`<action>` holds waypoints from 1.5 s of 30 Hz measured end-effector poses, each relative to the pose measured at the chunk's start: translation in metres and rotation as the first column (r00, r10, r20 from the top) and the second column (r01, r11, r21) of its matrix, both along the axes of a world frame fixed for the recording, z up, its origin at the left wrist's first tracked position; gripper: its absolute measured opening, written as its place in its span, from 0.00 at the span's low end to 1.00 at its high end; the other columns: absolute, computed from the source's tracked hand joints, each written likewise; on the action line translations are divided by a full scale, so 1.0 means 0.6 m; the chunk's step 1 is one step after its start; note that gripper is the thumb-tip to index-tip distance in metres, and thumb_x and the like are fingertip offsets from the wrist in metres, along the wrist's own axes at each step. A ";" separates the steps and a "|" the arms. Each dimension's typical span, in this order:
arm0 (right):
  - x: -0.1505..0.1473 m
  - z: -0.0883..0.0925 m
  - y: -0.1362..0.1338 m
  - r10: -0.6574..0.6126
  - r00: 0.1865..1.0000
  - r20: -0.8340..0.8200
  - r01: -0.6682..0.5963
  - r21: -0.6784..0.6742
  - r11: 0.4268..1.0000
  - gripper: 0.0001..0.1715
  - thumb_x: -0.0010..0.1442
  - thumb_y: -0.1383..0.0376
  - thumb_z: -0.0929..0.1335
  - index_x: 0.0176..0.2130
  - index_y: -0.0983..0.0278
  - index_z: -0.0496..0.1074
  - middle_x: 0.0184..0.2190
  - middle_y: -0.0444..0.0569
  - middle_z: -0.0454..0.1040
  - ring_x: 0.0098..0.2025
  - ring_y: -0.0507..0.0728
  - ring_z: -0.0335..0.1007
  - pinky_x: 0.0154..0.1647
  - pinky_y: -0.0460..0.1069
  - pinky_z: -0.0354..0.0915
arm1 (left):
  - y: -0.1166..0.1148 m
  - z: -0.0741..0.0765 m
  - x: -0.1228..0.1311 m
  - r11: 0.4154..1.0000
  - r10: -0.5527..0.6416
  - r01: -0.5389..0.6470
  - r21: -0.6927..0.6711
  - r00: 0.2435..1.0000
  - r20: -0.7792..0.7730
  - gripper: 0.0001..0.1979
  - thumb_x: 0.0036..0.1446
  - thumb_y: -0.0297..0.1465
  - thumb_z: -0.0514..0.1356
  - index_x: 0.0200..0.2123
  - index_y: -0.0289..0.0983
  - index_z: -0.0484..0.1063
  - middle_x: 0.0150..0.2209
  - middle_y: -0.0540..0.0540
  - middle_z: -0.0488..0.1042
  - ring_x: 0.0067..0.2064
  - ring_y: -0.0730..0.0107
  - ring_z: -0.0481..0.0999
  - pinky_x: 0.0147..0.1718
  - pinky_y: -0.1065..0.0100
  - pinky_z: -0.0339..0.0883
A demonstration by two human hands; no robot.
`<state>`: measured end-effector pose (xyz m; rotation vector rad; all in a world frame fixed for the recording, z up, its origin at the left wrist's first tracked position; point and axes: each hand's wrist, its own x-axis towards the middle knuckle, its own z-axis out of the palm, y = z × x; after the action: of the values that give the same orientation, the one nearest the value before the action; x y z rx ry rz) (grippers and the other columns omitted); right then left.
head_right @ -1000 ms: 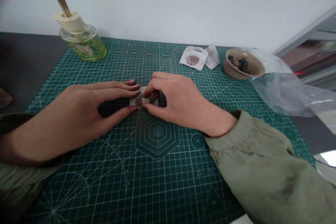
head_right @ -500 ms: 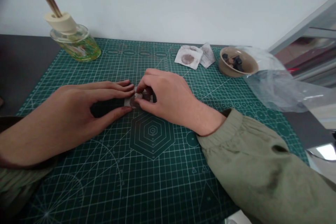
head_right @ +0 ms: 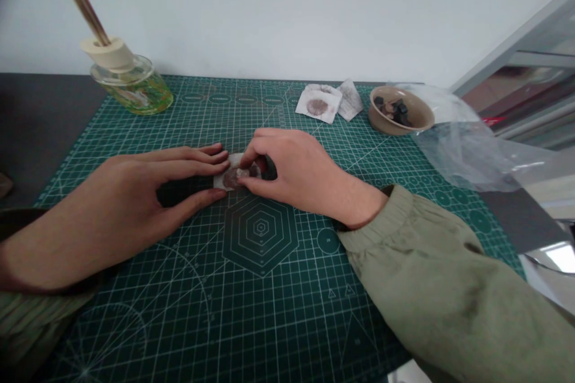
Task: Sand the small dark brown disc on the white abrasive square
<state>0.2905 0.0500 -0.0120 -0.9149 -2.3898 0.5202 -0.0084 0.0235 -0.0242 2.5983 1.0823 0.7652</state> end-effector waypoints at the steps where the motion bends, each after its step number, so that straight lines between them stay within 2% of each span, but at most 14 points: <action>1: -0.001 -0.001 0.001 -0.031 0.999 -0.011 0.031 0.021 0.999 0.07 0.76 0.62 0.81 0.47 0.65 0.90 0.37 0.45 0.79 0.38 0.56 0.71 0.43 0.52 0.61 | 0.000 0.001 0.000 1.000 -0.002 0.002 -0.002 1.000 0.000 0.18 0.85 0.45 0.69 0.68 0.49 0.93 0.69 0.45 0.93 0.70 0.38 0.94 0.77 0.38 0.89; 2: -0.003 -0.001 0.001 -0.032 0.999 -0.022 0.033 0.029 0.999 0.07 0.75 0.63 0.81 0.47 0.65 0.90 0.37 0.45 0.79 0.38 0.56 0.71 0.43 0.52 0.62 | 0.001 0.001 0.001 1.000 -0.004 0.004 -0.007 1.000 0.000 0.18 0.85 0.45 0.69 0.68 0.49 0.93 0.69 0.46 0.93 0.70 0.38 0.94 0.78 0.38 0.88; 6: 0.001 0.002 0.002 0.118 0.992 -0.039 -0.119 -0.002 0.993 0.07 0.78 0.65 0.79 0.48 0.67 0.90 0.38 0.44 0.80 0.37 0.54 0.72 0.42 0.51 0.63 | 0.003 -0.002 0.001 0.999 -0.011 0.011 -0.039 1.000 0.006 0.18 0.86 0.46 0.69 0.67 0.51 0.93 0.69 0.47 0.93 0.72 0.38 0.93 0.78 0.38 0.88; 7: 0.005 0.005 0.002 0.121 0.992 -0.045 -0.121 -0.002 0.993 0.07 0.78 0.64 0.80 0.47 0.66 0.91 0.37 0.44 0.80 0.36 0.53 0.72 0.41 0.51 0.63 | 0.003 -0.003 0.000 0.999 -0.013 0.014 -0.047 1.000 0.015 0.18 0.86 0.46 0.69 0.67 0.50 0.94 0.69 0.47 0.93 0.72 0.38 0.93 0.78 0.37 0.88; 9: 0.011 0.013 0.000 0.046 0.994 -0.103 -0.049 -0.023 0.999 0.07 0.75 0.62 0.83 0.46 0.64 0.91 0.33 0.41 0.79 0.33 0.52 0.69 0.39 0.51 0.61 | 0.001 -0.005 0.000 0.998 -0.013 0.015 -0.055 0.999 0.029 0.17 0.85 0.46 0.70 0.66 0.51 0.94 0.68 0.47 0.93 0.71 0.38 0.93 0.78 0.36 0.88; 11: 0.011 0.020 -0.004 -0.065 0.976 -0.209 0.032 -0.155 0.987 0.10 0.74 0.58 0.85 0.48 0.63 0.91 0.28 0.38 0.77 0.28 0.51 0.66 0.34 0.51 0.60 | -0.002 -0.003 0.002 0.999 0.002 0.000 -0.037 0.999 0.043 0.17 0.84 0.45 0.71 0.68 0.52 0.93 0.69 0.47 0.93 0.70 0.38 0.94 0.77 0.37 0.89; 13: 0.007 0.026 -0.008 -0.138 0.931 -0.339 0.011 -0.349 0.937 0.16 0.71 0.55 0.88 0.49 0.63 0.90 0.25 0.37 0.79 0.25 0.51 0.68 0.28 0.50 0.59 | -0.008 0.006 0.007 1.000 0.015 -0.016 0.013 0.997 0.072 0.17 0.84 0.43 0.71 0.70 0.51 0.90 0.69 0.45 0.93 0.66 0.42 0.96 0.72 0.43 0.92; 15: 0.000 0.028 -0.011 -0.143 0.874 -0.464 -0.110 -0.476 0.872 0.20 0.66 0.58 0.91 0.48 0.63 0.88 0.28 0.39 0.83 0.24 0.51 0.74 0.25 0.48 0.62 | -0.015 0.020 0.015 0.997 0.011 -0.022 0.079 0.991 0.132 0.16 0.85 0.41 0.71 0.70 0.49 0.87 0.65 0.45 0.93 0.61 0.49 0.96 0.64 0.51 0.94; 18: -0.006 0.025 -0.011 -0.078 0.812 -0.579 -0.299 -0.527 0.796 0.23 0.61 0.68 0.92 0.48 0.63 0.85 0.32 0.42 0.89 0.27 0.52 0.83 0.26 0.45 0.71 | -0.028 0.039 0.025 0.994 0.012 -0.035 0.108 0.978 0.209 0.09 0.86 0.39 0.71 0.64 0.52 0.85 0.58 0.49 0.93 0.54 0.55 0.96 0.57 0.56 0.93; 22: -0.003 0.021 -0.010 -0.014 0.796 -0.605 -0.398 -0.541 0.741 0.26 0.62 0.72 0.92 0.52 0.63 0.85 0.38 0.44 0.92 0.31 0.53 0.89 0.29 0.44 0.75 | -0.039 0.047 0.028 0.996 0.041 -0.058 0.066 0.970 0.240 0.03 0.86 0.39 0.72 0.58 0.54 0.84 0.54 0.53 0.94 0.49 0.58 0.95 0.52 0.56 0.94; 29: -0.003 0.024 -0.018 -0.038 0.809 -0.587 -0.373 -0.562 0.738 0.27 0.63 0.69 0.92 0.53 0.61 0.84 0.44 0.46 0.94 0.31 0.54 0.91 0.30 0.46 0.80 | -0.042 0.043 0.025 0.988 0.124 -0.141 0.056 0.963 0.240 0.05 0.85 0.44 0.72 0.55 0.55 0.89 0.51 0.57 0.96 0.45 0.58 0.96 0.51 0.53 0.94; 34: -0.004 0.026 -0.018 -0.048 0.797 -0.602 -0.374 -0.554 0.744 0.23 0.66 0.64 0.92 0.51 0.61 0.85 0.42 0.46 0.93 0.30 0.55 0.91 0.29 0.47 0.81 | -0.041 0.040 0.024 0.989 0.065 -0.100 0.107 0.954 0.292 0.03 0.86 0.42 0.73 0.56 0.54 0.87 0.52 0.59 0.96 0.43 0.64 0.95 0.48 0.58 0.94; 37: -0.003 0.025 -0.019 -0.056 0.808 -0.586 -0.354 -0.561 0.748 0.24 0.65 0.61 0.92 0.51 0.61 0.84 0.43 0.47 0.94 0.29 0.56 0.90 0.28 0.48 0.81 | -0.040 0.039 0.024 0.988 0.076 -0.113 0.104 0.947 0.311 0.02 0.85 0.42 0.74 0.55 0.55 0.89 0.51 0.60 0.96 0.42 0.64 0.95 0.47 0.58 0.95; 45: 0.000 0.023 -0.020 -0.049 0.794 -0.606 -0.369 -0.545 0.753 0.23 0.65 0.65 0.92 0.51 0.60 0.86 0.44 0.47 0.95 0.30 0.55 0.90 0.30 0.48 0.81 | -0.041 0.041 0.027 0.990 0.087 -0.117 0.072 0.940 0.330 0.02 0.84 0.42 0.75 0.54 0.56 0.90 0.50 0.61 0.96 0.42 0.62 0.96 0.46 0.56 0.96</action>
<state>0.2906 0.0382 0.0020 -0.6384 -1.7061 1.5329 0.0077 -0.0010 0.0004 2.3809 1.1067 1.2453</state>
